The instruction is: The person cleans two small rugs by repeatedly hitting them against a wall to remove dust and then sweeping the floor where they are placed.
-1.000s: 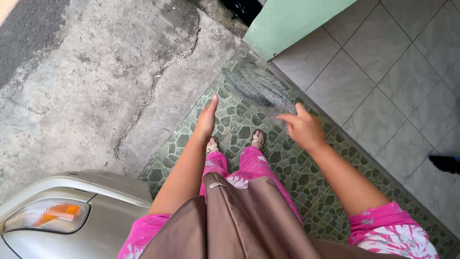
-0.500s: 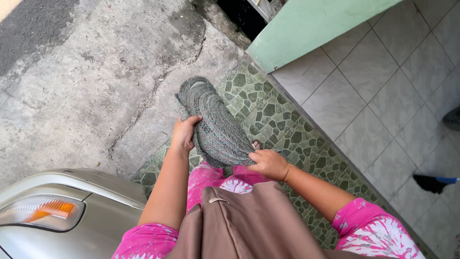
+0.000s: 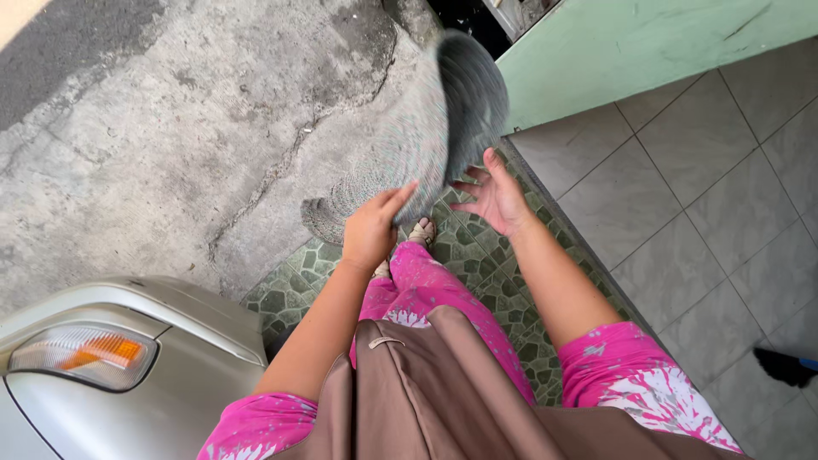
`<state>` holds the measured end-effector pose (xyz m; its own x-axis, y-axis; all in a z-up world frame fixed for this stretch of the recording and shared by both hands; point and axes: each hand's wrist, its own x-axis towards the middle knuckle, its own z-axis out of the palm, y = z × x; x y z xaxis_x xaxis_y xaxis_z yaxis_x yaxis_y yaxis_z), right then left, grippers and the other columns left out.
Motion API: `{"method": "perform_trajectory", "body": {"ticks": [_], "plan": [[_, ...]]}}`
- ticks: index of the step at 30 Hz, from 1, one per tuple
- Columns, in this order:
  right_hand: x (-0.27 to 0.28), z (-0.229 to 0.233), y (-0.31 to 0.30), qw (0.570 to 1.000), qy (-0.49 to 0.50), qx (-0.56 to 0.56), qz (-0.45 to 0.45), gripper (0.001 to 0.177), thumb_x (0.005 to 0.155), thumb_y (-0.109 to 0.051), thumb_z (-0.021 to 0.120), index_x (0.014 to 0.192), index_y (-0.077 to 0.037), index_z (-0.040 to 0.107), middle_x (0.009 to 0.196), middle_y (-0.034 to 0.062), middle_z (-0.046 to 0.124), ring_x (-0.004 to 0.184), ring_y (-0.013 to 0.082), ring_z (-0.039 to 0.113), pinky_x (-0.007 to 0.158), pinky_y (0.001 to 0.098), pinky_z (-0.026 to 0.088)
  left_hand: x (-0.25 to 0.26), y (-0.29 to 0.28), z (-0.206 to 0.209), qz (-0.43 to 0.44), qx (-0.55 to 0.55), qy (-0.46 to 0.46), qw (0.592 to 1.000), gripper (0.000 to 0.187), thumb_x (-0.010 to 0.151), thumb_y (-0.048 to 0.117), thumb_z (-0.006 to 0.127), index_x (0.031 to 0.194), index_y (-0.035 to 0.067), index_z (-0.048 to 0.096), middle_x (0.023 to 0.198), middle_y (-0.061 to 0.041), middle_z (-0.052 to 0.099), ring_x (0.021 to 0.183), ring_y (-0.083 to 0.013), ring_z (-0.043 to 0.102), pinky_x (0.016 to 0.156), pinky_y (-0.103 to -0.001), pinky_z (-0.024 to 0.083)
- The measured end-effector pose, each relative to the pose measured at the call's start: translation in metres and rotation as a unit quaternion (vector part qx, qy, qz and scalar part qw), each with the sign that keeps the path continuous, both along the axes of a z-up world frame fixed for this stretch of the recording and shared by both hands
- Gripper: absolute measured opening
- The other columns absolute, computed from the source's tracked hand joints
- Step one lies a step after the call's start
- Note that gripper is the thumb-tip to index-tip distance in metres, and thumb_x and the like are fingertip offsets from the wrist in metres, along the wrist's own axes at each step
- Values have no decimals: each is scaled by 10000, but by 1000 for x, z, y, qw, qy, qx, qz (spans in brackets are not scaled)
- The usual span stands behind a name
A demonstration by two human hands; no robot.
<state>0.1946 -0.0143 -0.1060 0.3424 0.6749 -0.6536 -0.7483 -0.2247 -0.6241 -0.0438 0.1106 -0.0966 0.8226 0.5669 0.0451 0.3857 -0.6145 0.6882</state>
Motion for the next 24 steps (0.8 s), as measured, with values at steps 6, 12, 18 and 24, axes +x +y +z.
{"method": "perform_trajectory", "body": {"ticks": [6, 12, 18, 24], "plan": [[64, -35, 16, 950, -182, -254, 19, 1084, 745, -52, 819, 1462, -159, 13, 1338, 227, 518, 1117, 373, 667, 797, 621, 600, 15, 4, -17, -142, 140, -17, 980, 584, 879, 132, 560, 1420, 346, 608, 1261, -3, 670, 1094, -229, 637, 937, -391, 532], [92, -188, -21, 966, -45, -246, 59, 453, 722, 84, 679, 1141, 64, 509, 1033, 199, 637, 969, 384, 675, 812, 535, 586, -10, 16, -41, -158, 150, -11, 976, 574, 873, 158, 567, 1413, 348, 608, 1241, 3, 650, 1124, -224, 606, 976, -387, 499], [-33, -177, 101, 919, -336, -205, 27, 444, 768, 26, 487, 1195, 2, 608, 1078, 178, 725, 991, 321, 699, 883, 432, 548, -89, 43, -90, -113, 119, 67, 984, 651, 890, 121, 546, 1513, 305, 523, 1281, -22, 633, 1177, -216, 599, 1033, -396, 437], [-221, -40, 207, 824, -418, -38, 380, 744, 800, -297, 766, 1345, 5, 359, 1127, 292, 677, 1033, 431, 698, 938, 457, 558, -191, 55, -137, 57, 164, 345, 922, 630, 861, 200, 501, 1484, 246, 422, 1464, -82, 556, 1415, -255, 462, 1190, -482, 278]]}}
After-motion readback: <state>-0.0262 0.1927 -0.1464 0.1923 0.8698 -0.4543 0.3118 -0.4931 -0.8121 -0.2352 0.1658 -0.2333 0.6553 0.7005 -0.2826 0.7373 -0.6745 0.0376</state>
